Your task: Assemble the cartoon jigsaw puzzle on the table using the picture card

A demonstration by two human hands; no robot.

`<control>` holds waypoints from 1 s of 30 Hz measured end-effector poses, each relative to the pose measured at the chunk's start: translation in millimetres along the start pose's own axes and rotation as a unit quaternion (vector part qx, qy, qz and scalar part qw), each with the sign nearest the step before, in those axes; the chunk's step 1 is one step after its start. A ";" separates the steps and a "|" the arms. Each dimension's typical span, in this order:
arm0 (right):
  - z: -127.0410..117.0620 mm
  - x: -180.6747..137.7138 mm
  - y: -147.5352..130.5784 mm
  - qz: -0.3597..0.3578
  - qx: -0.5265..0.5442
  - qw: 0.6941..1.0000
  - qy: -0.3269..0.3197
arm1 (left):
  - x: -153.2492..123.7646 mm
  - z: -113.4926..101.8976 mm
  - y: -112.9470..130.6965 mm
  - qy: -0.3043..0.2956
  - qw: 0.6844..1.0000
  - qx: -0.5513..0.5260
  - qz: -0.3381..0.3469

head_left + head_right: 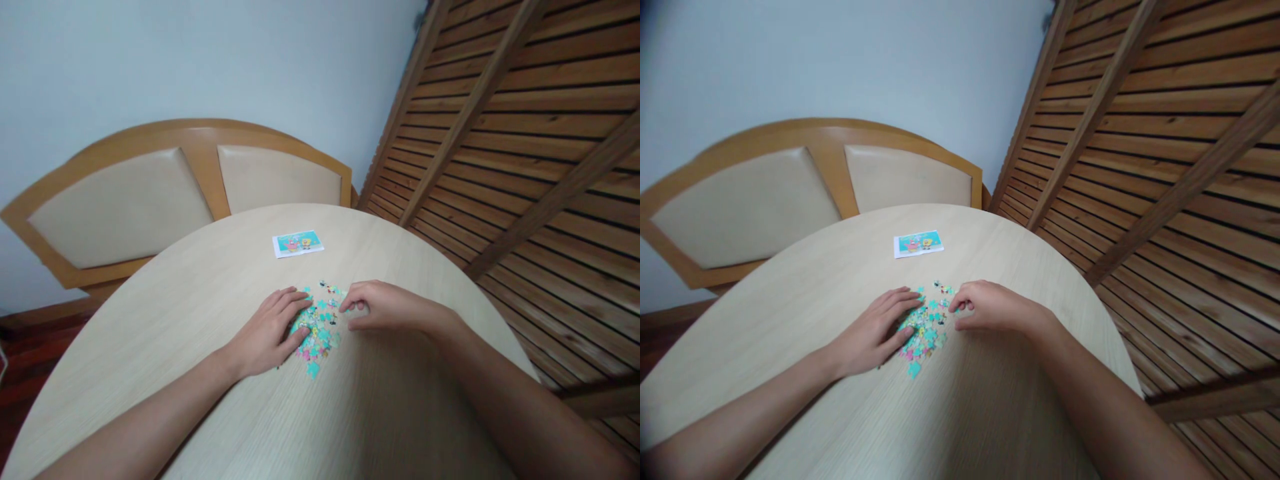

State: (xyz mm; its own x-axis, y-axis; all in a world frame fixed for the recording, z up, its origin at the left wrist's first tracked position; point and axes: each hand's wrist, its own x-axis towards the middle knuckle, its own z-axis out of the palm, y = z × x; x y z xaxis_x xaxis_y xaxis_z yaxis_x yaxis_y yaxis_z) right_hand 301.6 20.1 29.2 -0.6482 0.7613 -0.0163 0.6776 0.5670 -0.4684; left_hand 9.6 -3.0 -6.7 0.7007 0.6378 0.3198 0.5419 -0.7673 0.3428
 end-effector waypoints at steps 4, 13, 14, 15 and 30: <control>1.6 1.0 0.8 -0.002 0.008 1.000 -0.005 | 0.7 1.0 -1.8 0.010 1.000 -0.013 0.002; 0.9 1.3 -13.9 0.047 0.047 0.998 -0.017 | 7.1 -5.0 6.3 0.034 0.999 -0.037 -0.002; 1.3 1.8 -15.2 0.049 0.061 0.997 -0.023 | 7.3 -5.5 7.0 0.036 0.999 -0.033 -0.002; 2.1 2.4 -16.3 0.048 0.077 0.995 -0.029 | 7.4 -5.8 7.4 0.040 0.999 -0.029 0.000; 21.2 16.1 -28.2 -0.064 -0.013 0.992 0.106 | 4.2 0.1 3.3 0.031 0.999 0.033 -0.023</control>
State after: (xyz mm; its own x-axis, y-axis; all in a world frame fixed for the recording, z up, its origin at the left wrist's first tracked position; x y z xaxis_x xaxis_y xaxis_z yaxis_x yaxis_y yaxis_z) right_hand 264.7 9.7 23.4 -0.6439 0.7299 0.2296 0.6052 0.6694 -0.4309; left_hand 14.5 -2.8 -4.4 0.6448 0.6742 0.3601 0.6044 -0.7381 0.2998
